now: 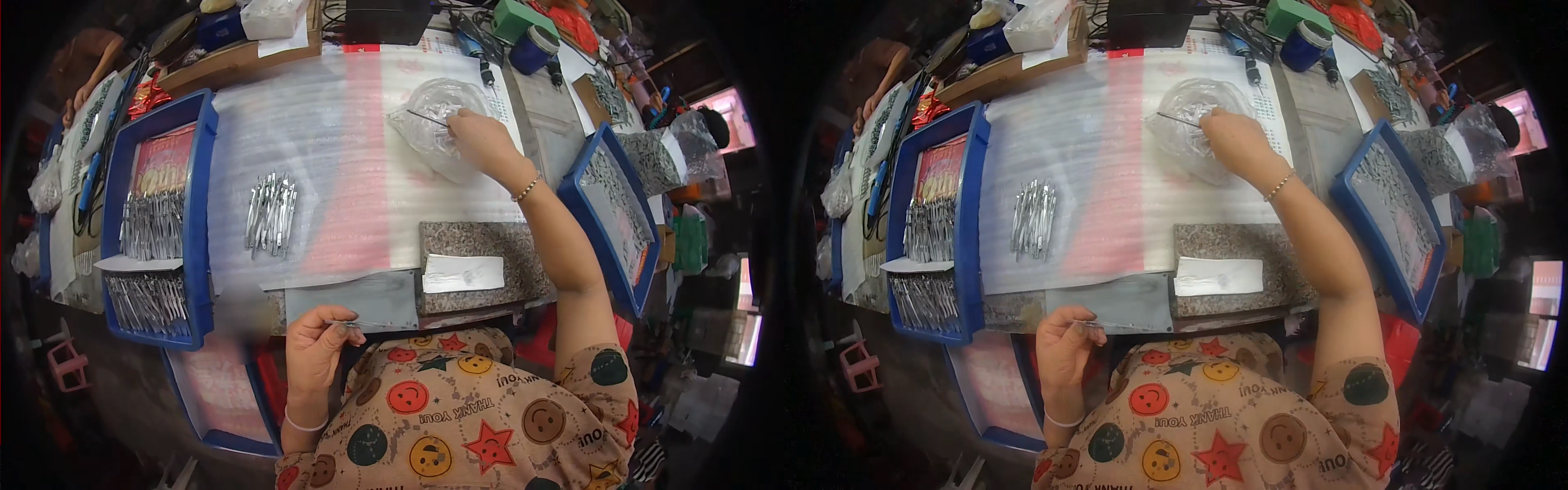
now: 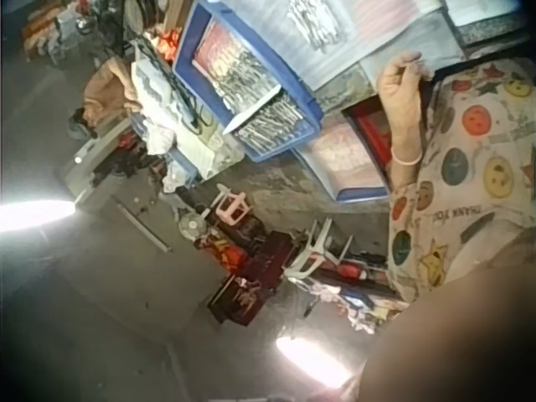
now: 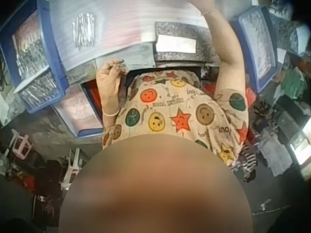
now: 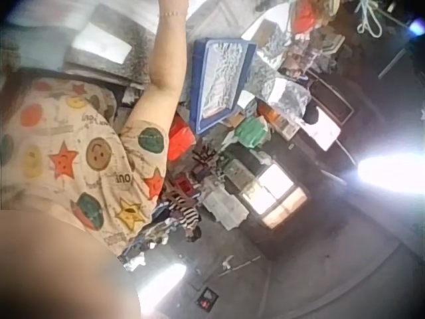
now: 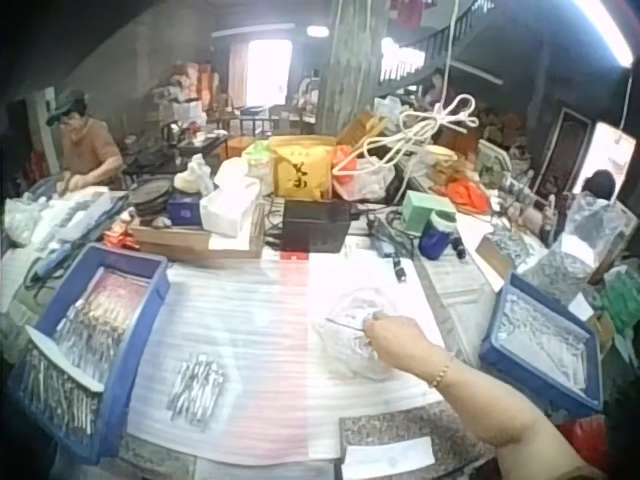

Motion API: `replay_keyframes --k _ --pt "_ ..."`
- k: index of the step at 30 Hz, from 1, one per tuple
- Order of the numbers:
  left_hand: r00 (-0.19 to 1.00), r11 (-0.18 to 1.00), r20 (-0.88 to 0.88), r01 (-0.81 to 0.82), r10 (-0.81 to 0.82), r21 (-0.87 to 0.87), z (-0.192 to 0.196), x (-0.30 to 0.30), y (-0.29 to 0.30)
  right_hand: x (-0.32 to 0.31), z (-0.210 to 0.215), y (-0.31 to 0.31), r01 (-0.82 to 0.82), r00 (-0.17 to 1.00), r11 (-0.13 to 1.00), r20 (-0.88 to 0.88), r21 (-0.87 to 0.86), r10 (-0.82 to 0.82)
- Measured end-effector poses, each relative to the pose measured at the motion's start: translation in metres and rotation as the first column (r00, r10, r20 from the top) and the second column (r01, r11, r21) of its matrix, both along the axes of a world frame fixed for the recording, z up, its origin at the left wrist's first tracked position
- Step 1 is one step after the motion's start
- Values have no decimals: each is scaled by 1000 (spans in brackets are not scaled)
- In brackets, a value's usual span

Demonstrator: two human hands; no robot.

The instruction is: Using a hammer and a punch tool to process small metal components on a workbench in a manufacturing setting.

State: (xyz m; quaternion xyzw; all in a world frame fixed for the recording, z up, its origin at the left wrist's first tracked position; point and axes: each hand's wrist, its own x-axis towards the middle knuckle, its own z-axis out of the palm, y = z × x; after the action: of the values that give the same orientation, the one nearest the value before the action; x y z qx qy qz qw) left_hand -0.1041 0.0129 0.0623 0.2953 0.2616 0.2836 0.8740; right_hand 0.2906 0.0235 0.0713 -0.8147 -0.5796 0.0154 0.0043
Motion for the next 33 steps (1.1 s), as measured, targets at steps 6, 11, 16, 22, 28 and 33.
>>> replay_keyframes --k 6,11,16,22,28,33 --pt "996 996 -40 81 -79 39 0 5 2 2 9 -12 -142 980 961 -106 236 171" --pt "991 968 -123 83 -55 238 2 30 -1 -61 47 -49 364 396 886 -909 288 133" --pt "975 966 -173 172 -139 193 3 62 -6 -130 47 -91 285 -17 950 -991 125 136" --pt "992 990 -38 124 -121 71 -2 73 -15 -161 29 -105 448 -113 889 -980 96 162" --pt "999 1000 -33 21 -22 -19 4 68 -19 -168 24 -122 268 261 927 -946 264 194" --pt "999 1000 -23 25 -25 1 3 62 -22 -176 27 -127 166 464 882 -824 441 324"
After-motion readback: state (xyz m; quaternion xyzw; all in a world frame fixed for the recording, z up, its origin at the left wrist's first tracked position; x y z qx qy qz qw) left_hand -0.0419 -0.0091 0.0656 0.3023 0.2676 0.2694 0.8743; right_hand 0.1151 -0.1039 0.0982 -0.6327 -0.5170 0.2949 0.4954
